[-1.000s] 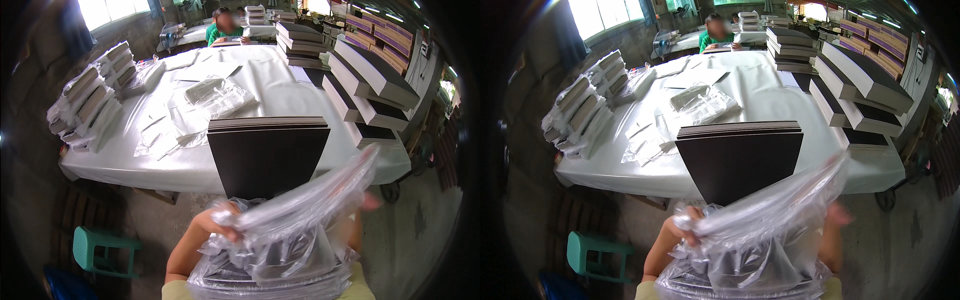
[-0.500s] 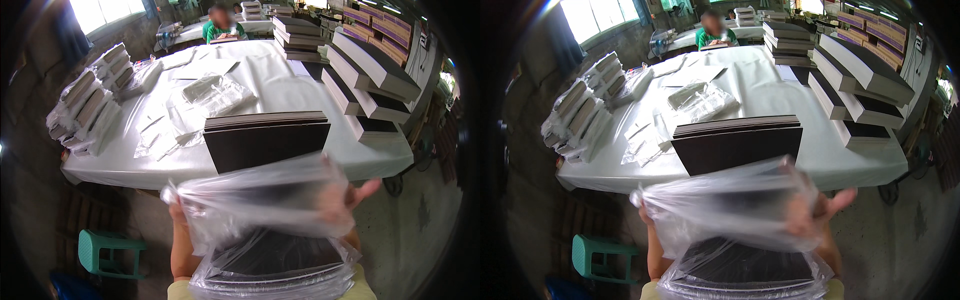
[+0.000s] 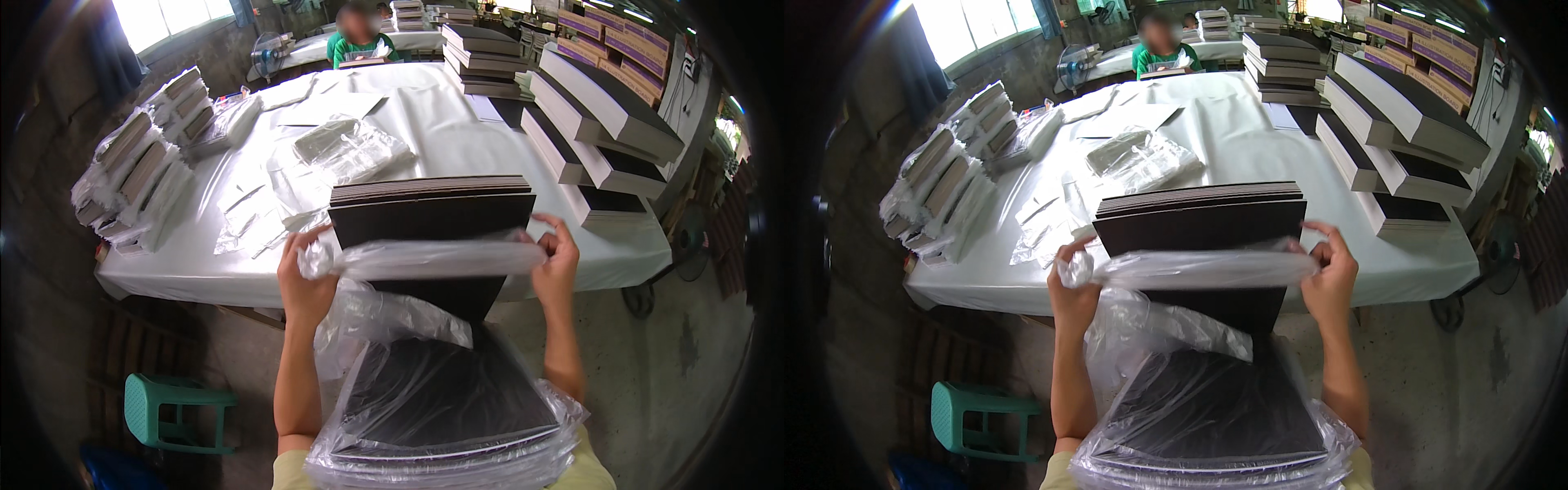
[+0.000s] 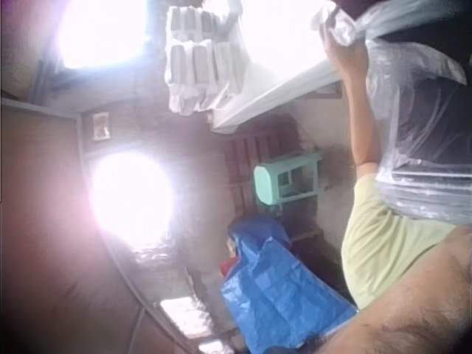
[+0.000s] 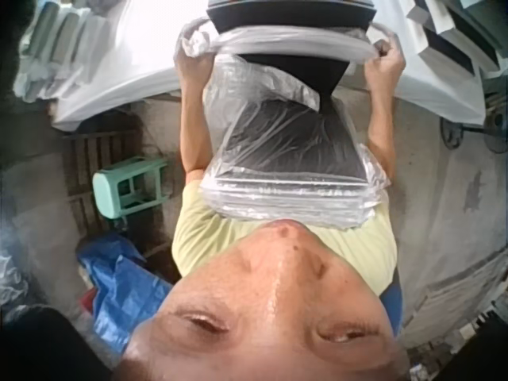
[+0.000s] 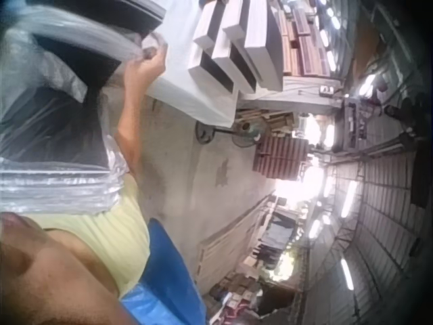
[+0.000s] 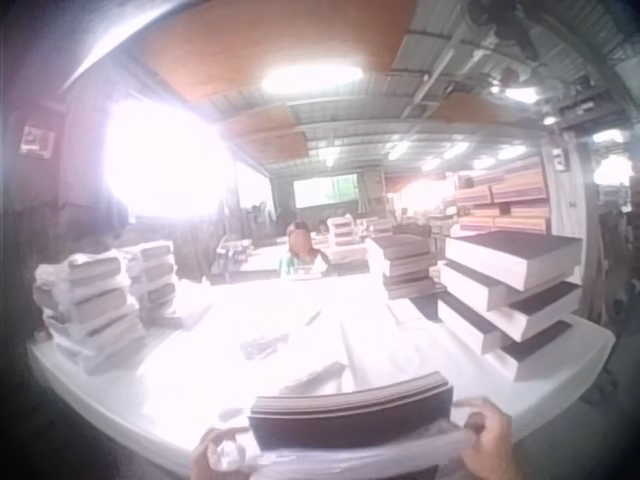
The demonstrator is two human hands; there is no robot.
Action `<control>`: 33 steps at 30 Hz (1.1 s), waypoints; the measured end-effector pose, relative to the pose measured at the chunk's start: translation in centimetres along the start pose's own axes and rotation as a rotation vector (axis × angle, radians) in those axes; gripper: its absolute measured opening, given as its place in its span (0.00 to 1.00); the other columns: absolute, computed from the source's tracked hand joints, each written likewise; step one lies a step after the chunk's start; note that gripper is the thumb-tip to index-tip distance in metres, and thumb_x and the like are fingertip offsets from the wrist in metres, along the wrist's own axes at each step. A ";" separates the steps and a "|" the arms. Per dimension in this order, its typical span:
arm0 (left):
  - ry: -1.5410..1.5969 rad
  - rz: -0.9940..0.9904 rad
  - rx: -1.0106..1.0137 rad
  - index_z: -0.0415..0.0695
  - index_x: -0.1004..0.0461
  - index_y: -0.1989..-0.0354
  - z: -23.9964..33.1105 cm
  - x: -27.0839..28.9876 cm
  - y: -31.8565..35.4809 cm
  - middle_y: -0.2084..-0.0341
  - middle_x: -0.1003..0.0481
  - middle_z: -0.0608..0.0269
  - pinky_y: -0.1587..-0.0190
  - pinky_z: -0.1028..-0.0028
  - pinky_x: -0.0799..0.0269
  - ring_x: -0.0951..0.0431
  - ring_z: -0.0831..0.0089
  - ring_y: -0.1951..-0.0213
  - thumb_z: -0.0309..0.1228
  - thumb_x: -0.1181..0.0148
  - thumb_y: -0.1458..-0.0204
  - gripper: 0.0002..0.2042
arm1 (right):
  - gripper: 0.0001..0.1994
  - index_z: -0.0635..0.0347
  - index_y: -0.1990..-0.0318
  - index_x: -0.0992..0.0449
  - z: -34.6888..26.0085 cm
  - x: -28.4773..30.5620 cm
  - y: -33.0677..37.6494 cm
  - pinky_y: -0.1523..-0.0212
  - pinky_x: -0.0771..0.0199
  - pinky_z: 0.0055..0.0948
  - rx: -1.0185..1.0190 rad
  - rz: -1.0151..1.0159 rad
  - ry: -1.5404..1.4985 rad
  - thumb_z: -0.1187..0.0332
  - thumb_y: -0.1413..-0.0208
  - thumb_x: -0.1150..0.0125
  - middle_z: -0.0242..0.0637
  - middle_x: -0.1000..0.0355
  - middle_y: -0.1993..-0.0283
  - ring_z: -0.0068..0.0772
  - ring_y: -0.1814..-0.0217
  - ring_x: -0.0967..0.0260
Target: The person places black books into individual plastic bags and stacks the packaged books on a table.
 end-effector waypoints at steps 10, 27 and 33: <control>-0.358 0.328 -0.385 0.43 0.29 0.56 0.0 -1.7 1.4 0.64 0.39 0.57 0.69 0.77 0.32 0.33 0.69 0.62 0.17 0.40 0.66 0.23 | 0.24 0.49 0.56 0.27 -1.0 -0.3 0.0 0.82 0.45 0.26 0.423 0.256 0.370 0.79 0.67 0.35 0.34 0.43 0.71 0.27 0.75 0.46; 0.771 -0.612 0.746 0.38 0.29 0.64 -2.4 0.1 1.8 0.70 0.29 0.64 0.66 0.79 0.35 0.31 0.77 0.67 0.28 0.45 0.59 0.12 | 0.08 0.64 0.71 0.29 -1.5 6.4 2.4 0.68 0.34 0.19 -0.138 -0.371 -0.701 0.77 0.63 0.39 0.32 0.35 0.74 0.20 0.70 0.35; 0.762 -0.808 0.746 0.44 0.33 0.55 -11.2 -3.3 7.5 0.66 0.30 0.67 0.64 0.80 0.35 0.31 0.78 0.67 0.31 0.44 0.54 0.16 | 0.29 0.61 0.48 0.43 6.6 3.9 6.9 0.60 0.31 0.29 -0.813 -0.390 -1.026 0.67 0.60 0.38 0.38 0.32 0.63 0.32 0.65 0.33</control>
Point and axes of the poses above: each hand's wrist, its own y-axis away from the middle knuckle, its own x-axis out of the back of the hand, z = x × y, the point moved 2 cm from there along -y, towards the middle knuckle
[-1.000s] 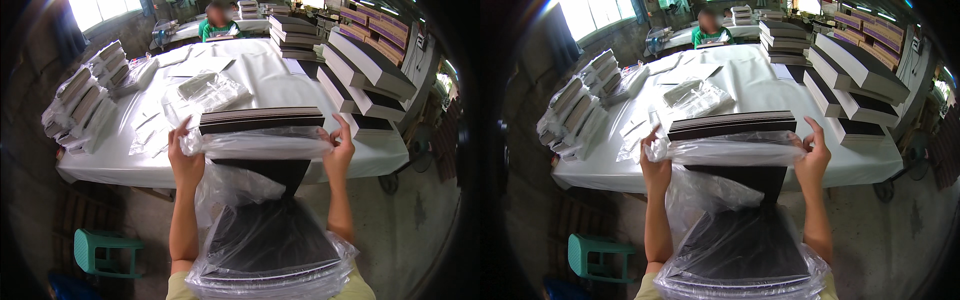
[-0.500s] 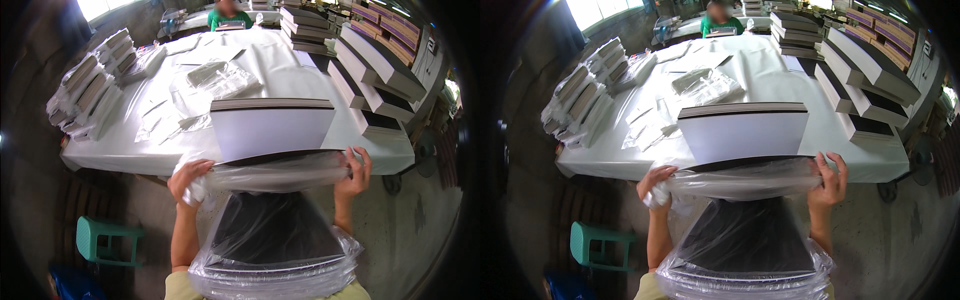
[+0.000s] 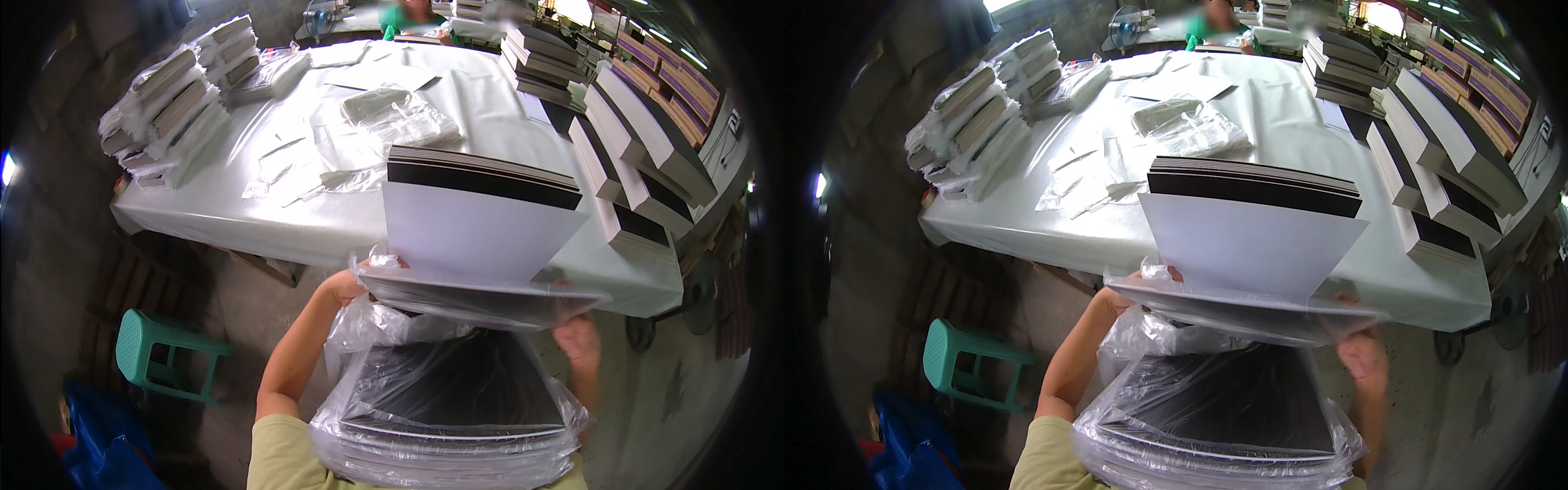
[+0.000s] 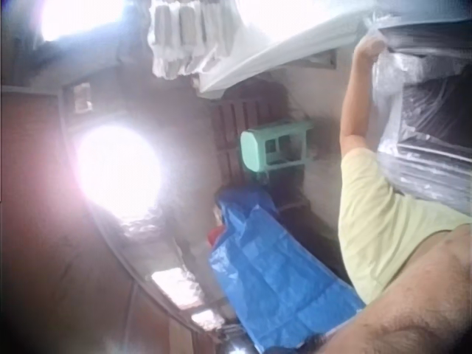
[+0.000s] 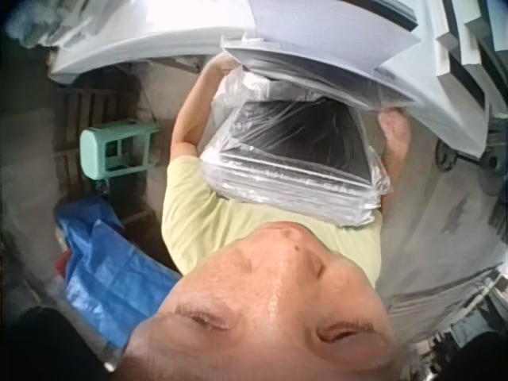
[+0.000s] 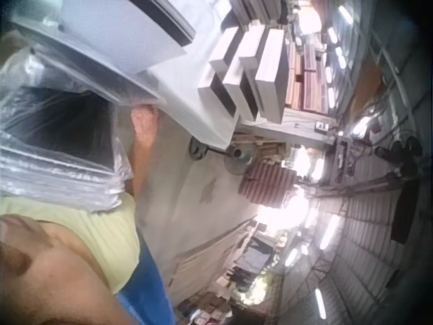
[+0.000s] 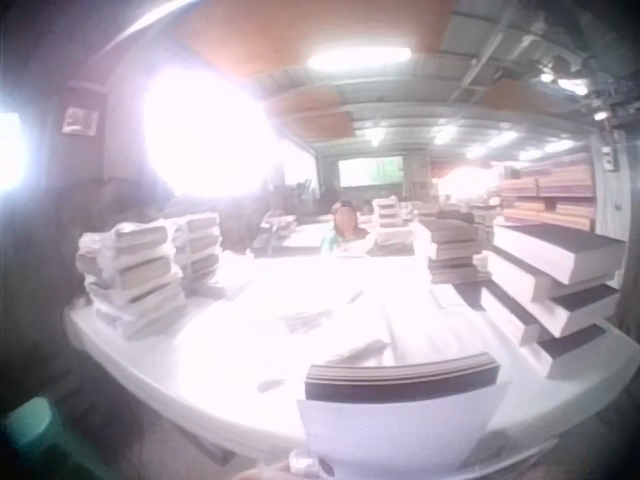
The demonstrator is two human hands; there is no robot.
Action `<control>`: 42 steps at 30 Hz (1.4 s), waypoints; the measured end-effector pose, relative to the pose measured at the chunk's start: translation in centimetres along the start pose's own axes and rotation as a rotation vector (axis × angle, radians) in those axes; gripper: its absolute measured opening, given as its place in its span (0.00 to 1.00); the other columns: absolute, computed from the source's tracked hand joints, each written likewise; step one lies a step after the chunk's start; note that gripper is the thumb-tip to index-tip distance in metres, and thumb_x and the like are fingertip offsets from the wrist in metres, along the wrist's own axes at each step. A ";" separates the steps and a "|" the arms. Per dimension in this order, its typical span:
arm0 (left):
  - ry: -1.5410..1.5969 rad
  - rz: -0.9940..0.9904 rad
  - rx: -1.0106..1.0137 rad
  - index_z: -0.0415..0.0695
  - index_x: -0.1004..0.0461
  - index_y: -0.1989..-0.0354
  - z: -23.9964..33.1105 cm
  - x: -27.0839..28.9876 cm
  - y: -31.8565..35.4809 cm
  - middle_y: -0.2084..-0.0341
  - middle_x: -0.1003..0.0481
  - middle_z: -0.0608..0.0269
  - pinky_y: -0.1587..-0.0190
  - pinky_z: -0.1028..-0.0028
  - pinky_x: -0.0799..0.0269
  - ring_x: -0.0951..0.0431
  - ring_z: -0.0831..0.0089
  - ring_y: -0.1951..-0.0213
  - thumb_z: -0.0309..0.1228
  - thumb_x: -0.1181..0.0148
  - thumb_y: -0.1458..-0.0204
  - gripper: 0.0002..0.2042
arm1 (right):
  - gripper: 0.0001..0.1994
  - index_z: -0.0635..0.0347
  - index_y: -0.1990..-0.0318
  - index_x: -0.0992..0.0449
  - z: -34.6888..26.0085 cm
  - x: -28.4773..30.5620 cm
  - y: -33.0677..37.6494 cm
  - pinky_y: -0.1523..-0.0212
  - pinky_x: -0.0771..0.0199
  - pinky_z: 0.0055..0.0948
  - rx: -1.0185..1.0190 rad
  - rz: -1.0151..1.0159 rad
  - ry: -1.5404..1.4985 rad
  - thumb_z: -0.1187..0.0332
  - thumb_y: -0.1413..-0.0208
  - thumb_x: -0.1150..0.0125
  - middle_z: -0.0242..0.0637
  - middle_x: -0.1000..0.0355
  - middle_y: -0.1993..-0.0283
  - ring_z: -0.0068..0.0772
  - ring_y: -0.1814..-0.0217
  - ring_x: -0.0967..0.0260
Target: The person places black books into individual plastic bags and stacks the packaged books on a table.
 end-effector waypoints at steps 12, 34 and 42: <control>-0.554 0.727 -0.066 0.38 0.32 0.62 -16.6 4.4 -3.8 0.73 0.26 0.50 0.68 0.63 0.31 0.25 0.57 0.70 0.26 0.43 0.58 0.13 | 0.20 0.61 0.55 0.34 11.0 14.7 -4.8 0.63 0.31 0.27 -0.331 -0.026 0.690 0.72 0.60 0.40 0.36 0.31 0.63 0.29 0.64 0.33; 0.219 0.197 -0.721 0.41 0.46 0.44 14.8 -10.3 2.5 0.47 0.42 0.57 0.50 0.70 0.42 0.44 0.70 0.47 0.48 0.63 0.45 0.26 | 0.32 0.56 0.48 0.39 0.9 -20.4 -4.9 0.65 0.34 0.23 0.573 -0.689 0.889 0.61 0.63 0.32 0.36 0.35 0.53 0.25 0.62 0.34; -0.007 0.161 -0.434 0.41 0.43 0.46 11.7 -11.4 1.3 0.52 0.37 0.60 0.49 0.74 0.42 0.36 0.71 0.51 0.28 0.42 0.54 0.26 | 0.14 0.67 0.67 0.29 2.3 -17.3 -5.0 0.68 0.34 0.20 0.345 -0.383 0.582 0.62 0.52 0.40 0.29 0.29 0.70 0.14 0.67 0.36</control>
Point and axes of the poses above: each hand's wrist, its own y-axis away from the middle knuckle, its own x-axis out of the back of the hand, z = x × y, the point moved 2 cm from there along -y, towards the middle knuckle
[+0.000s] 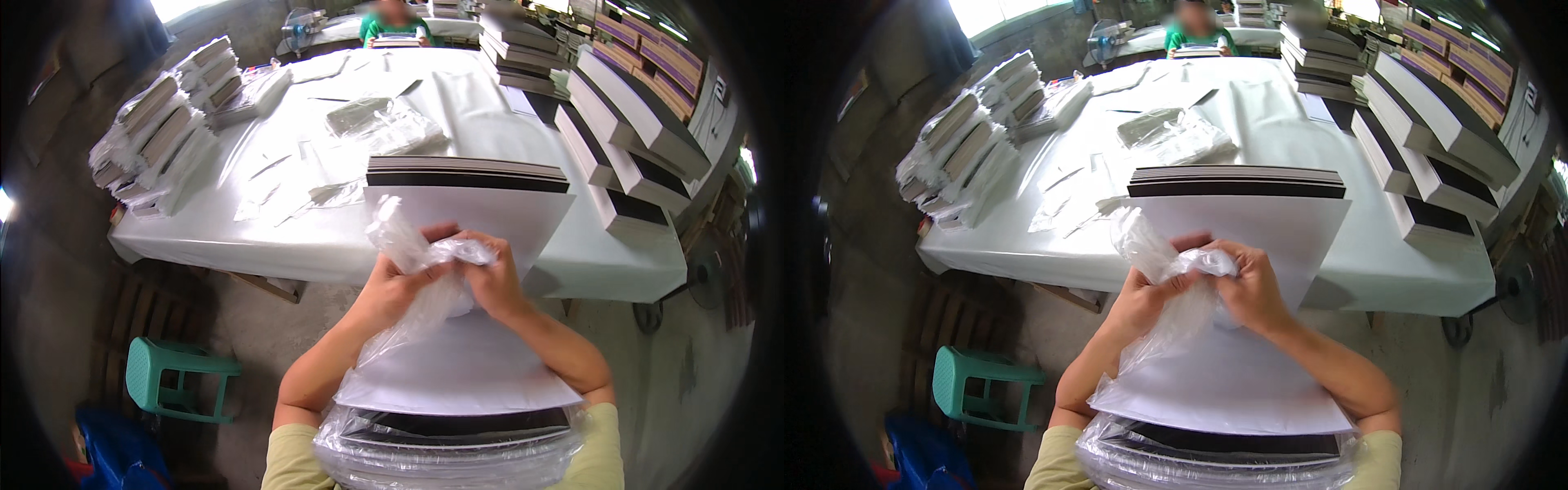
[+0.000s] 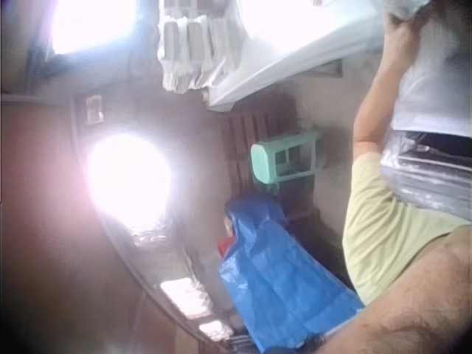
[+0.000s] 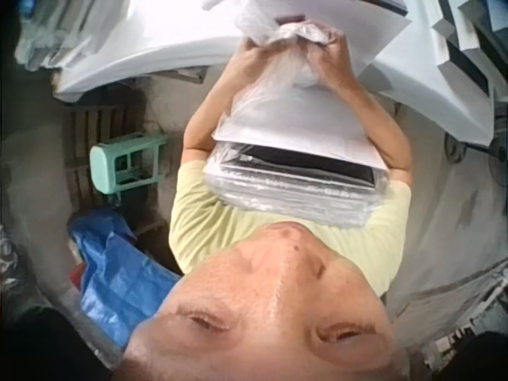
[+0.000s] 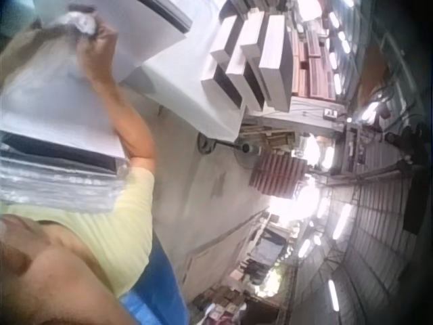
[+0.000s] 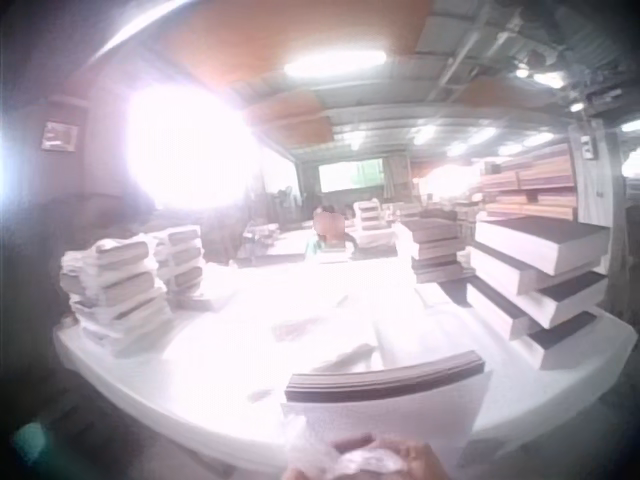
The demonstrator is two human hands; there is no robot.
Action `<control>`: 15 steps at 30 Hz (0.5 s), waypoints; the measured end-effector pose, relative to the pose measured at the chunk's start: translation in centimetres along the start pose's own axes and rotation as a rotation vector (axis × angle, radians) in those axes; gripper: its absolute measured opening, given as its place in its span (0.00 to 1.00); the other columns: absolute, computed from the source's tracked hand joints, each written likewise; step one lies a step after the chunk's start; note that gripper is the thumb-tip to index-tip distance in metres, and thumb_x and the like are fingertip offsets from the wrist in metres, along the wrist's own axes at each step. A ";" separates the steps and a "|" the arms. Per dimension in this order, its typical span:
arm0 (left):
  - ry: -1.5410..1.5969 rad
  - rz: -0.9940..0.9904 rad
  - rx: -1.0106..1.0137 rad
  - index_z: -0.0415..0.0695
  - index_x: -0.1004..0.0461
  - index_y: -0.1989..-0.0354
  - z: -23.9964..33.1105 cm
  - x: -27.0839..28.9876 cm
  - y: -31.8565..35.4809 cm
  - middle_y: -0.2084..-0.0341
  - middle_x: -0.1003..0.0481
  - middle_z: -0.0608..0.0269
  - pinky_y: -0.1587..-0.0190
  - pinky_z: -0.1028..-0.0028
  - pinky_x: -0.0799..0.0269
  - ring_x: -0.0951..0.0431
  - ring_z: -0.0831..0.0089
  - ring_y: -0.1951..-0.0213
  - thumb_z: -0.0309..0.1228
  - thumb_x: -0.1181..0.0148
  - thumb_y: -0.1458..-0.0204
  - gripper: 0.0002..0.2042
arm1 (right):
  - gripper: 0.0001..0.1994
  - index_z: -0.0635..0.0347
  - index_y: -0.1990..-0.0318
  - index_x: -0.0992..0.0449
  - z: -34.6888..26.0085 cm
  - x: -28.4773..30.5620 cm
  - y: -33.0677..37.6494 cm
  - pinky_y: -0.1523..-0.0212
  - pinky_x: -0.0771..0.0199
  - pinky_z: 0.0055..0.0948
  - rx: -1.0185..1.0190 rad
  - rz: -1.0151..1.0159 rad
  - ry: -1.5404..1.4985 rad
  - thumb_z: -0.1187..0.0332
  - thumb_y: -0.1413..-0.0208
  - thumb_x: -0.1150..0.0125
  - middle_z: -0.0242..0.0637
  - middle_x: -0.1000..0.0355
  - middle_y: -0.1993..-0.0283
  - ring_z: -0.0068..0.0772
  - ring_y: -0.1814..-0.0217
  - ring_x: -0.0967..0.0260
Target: The person places black books into individual plastic bags and stacks the packaged books on a table.
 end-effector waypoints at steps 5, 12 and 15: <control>-0.020 0.170 0.046 0.39 0.33 0.61 -1.9 1.0 0.2 0.66 0.30 0.65 0.57 0.76 0.38 0.31 0.77 0.61 0.25 0.47 0.51 0.09 | 0.14 0.64 0.64 0.31 -0.6 1.5 0.1 0.69 0.36 0.18 0.065 0.160 0.165 0.62 0.51 0.41 0.31 0.30 0.74 0.17 0.71 0.36; -0.037 0.094 -0.067 0.39 0.31 0.69 -1.1 0.2 -0.2 0.77 0.31 0.69 0.71 0.81 0.38 0.33 0.82 0.73 0.29 0.45 0.51 0.07 | 0.12 0.62 0.62 0.33 -3.7 2.6 -0.3 0.78 0.36 0.12 0.115 0.246 0.094 0.75 0.56 0.39 0.34 0.29 0.75 0.15 0.80 0.37; -0.147 0.102 -0.007 0.40 0.31 0.72 -1.1 0.9 0.5 0.81 0.33 0.72 0.76 0.82 0.41 0.36 0.84 0.77 0.33 0.44 0.51 0.09 | 0.14 0.61 0.62 0.32 -3.8 3.8 0.1 0.78 0.36 0.12 0.082 0.294 0.153 0.73 0.57 0.37 0.31 0.31 0.78 0.14 0.80 0.37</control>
Point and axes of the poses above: each hand's wrist, its own y-axis away from the middle knuckle, its own x-axis out of the back of the hand, z = x × y, the point moved 2 cm from there along -y, towards the middle knuckle
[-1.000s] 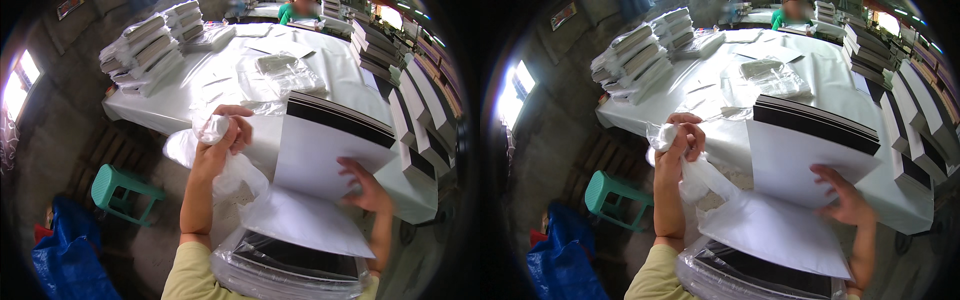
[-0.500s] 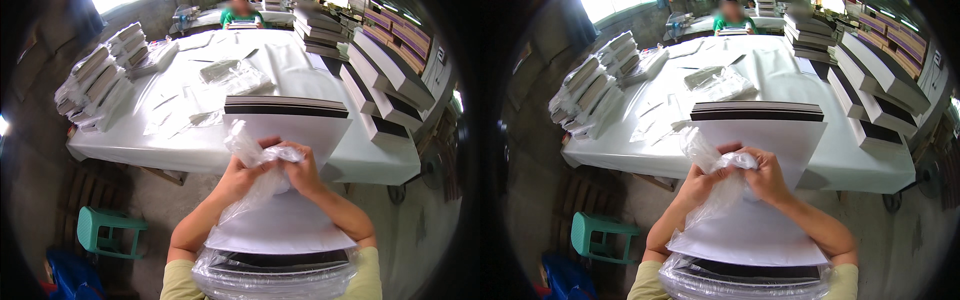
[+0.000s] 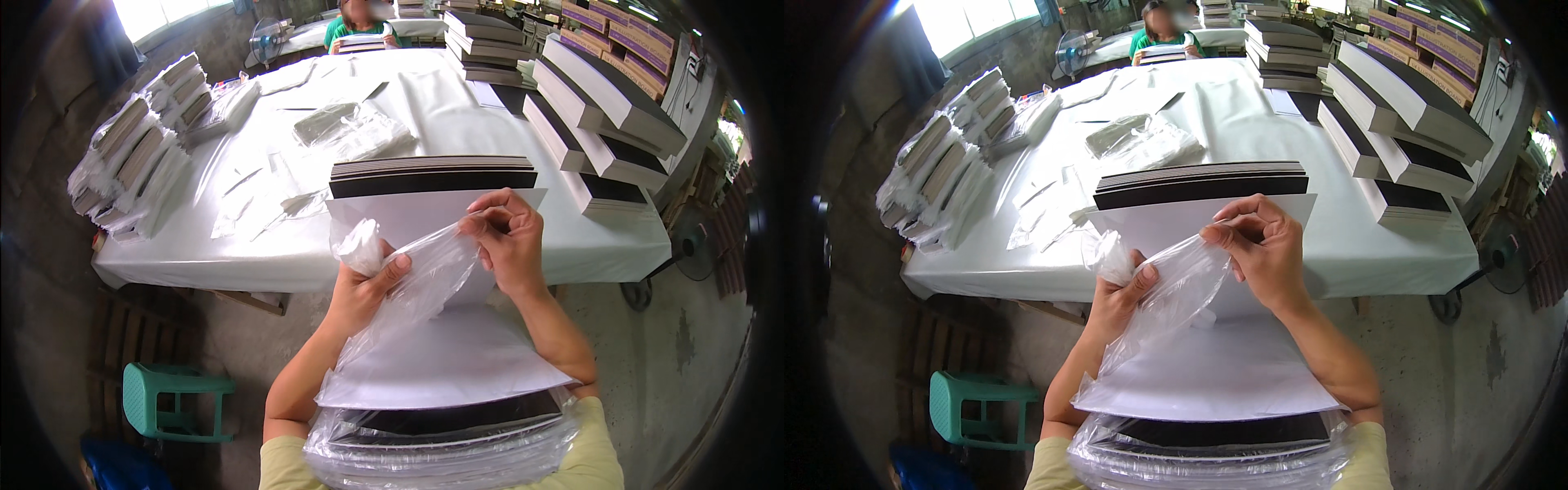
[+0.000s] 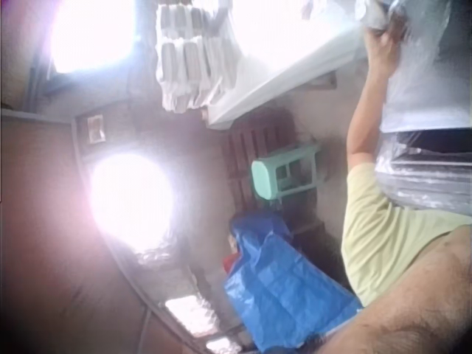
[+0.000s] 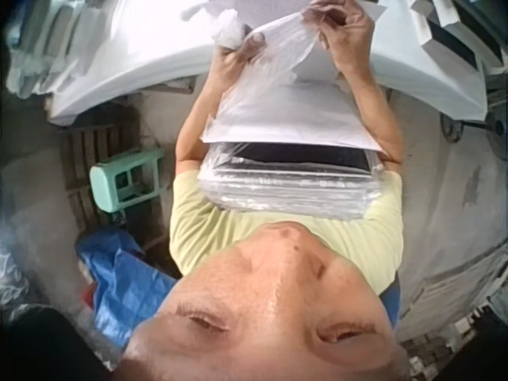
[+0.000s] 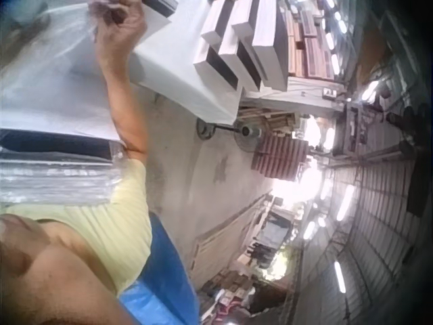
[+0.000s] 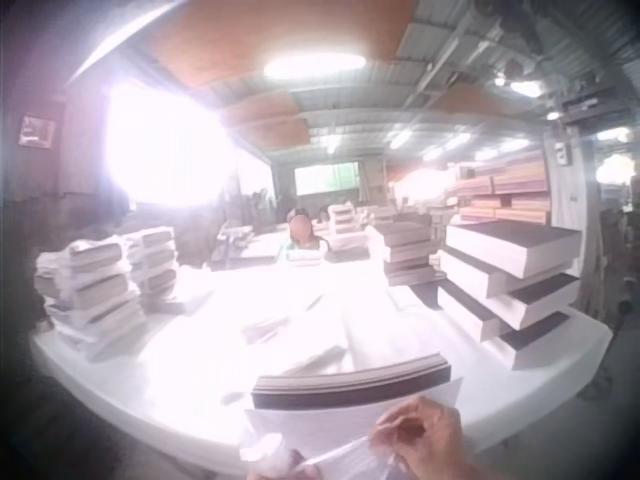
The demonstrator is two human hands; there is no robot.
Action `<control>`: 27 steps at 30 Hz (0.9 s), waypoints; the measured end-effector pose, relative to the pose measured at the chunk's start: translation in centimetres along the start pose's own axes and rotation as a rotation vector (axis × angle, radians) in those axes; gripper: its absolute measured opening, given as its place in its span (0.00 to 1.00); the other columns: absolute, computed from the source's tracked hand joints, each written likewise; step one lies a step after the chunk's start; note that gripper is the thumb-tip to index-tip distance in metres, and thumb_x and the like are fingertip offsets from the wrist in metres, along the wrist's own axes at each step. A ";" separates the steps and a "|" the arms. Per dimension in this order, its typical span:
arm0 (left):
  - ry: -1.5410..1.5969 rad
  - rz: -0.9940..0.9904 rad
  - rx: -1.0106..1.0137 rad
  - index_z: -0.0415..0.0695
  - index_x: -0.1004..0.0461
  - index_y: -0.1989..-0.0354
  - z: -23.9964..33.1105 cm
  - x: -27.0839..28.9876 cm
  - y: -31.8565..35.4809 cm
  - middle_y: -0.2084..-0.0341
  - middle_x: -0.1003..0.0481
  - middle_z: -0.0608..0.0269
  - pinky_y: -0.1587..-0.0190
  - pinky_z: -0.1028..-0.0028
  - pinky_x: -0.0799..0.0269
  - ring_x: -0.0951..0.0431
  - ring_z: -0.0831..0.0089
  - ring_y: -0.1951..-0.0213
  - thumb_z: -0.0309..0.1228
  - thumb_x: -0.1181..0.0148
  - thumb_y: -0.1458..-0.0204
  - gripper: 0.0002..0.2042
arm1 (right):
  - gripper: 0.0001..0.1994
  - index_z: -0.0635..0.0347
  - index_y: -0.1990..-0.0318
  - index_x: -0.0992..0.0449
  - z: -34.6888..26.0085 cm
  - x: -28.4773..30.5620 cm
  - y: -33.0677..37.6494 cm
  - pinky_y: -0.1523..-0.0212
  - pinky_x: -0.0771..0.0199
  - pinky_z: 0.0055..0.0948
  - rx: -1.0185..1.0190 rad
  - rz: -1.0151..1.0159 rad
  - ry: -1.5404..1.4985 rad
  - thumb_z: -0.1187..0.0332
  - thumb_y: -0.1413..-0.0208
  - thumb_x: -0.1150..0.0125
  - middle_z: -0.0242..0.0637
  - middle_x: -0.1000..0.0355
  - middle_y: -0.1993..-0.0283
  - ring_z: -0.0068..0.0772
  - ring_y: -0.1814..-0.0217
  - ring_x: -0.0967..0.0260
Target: The person places black books into individual plastic bags and stacks the packaged books on a table.
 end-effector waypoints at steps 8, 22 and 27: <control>0.175 -0.005 -0.024 0.41 0.33 0.62 0.3 -1.0 0.2 0.72 0.31 0.68 0.70 0.80 0.37 0.33 0.83 0.69 0.41 0.43 0.52 0.17 | 0.18 0.58 0.58 0.34 1.2 -0.8 0.5 0.67 0.34 0.15 0.051 -0.082 -0.049 0.75 0.59 0.37 0.29 0.31 0.71 0.15 0.69 0.33; 0.261 0.077 0.172 0.46 0.35 0.75 -0.8 -1.6 -1.7 0.79 0.37 0.71 0.63 0.79 0.43 0.37 0.82 0.71 0.39 0.47 0.50 0.10 | 0.28 0.54 0.41 0.51 0.6 -0.6 1.1 0.74 0.34 0.17 0.245 -0.085 0.115 0.76 0.49 0.49 0.42 0.28 0.61 0.20 0.73 0.32; 0.544 0.137 0.162 0.49 0.37 0.80 -1.3 -0.9 -1.0 0.85 0.42 0.72 0.70 0.77 0.39 0.39 0.81 0.80 0.39 0.50 0.49 0.12 | 0.27 0.55 0.41 0.50 -0.1 0.3 0.4 0.83 0.41 0.12 0.150 -0.046 -0.105 0.76 0.48 0.50 0.43 0.28 0.63 0.12 0.85 0.44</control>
Point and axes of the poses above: each hand's wrist, its own y-axis away from the middle knuckle, its own x-axis out of the back of the hand, z = x × y, the point moved 2 cm from there along -y, towards the middle knuckle
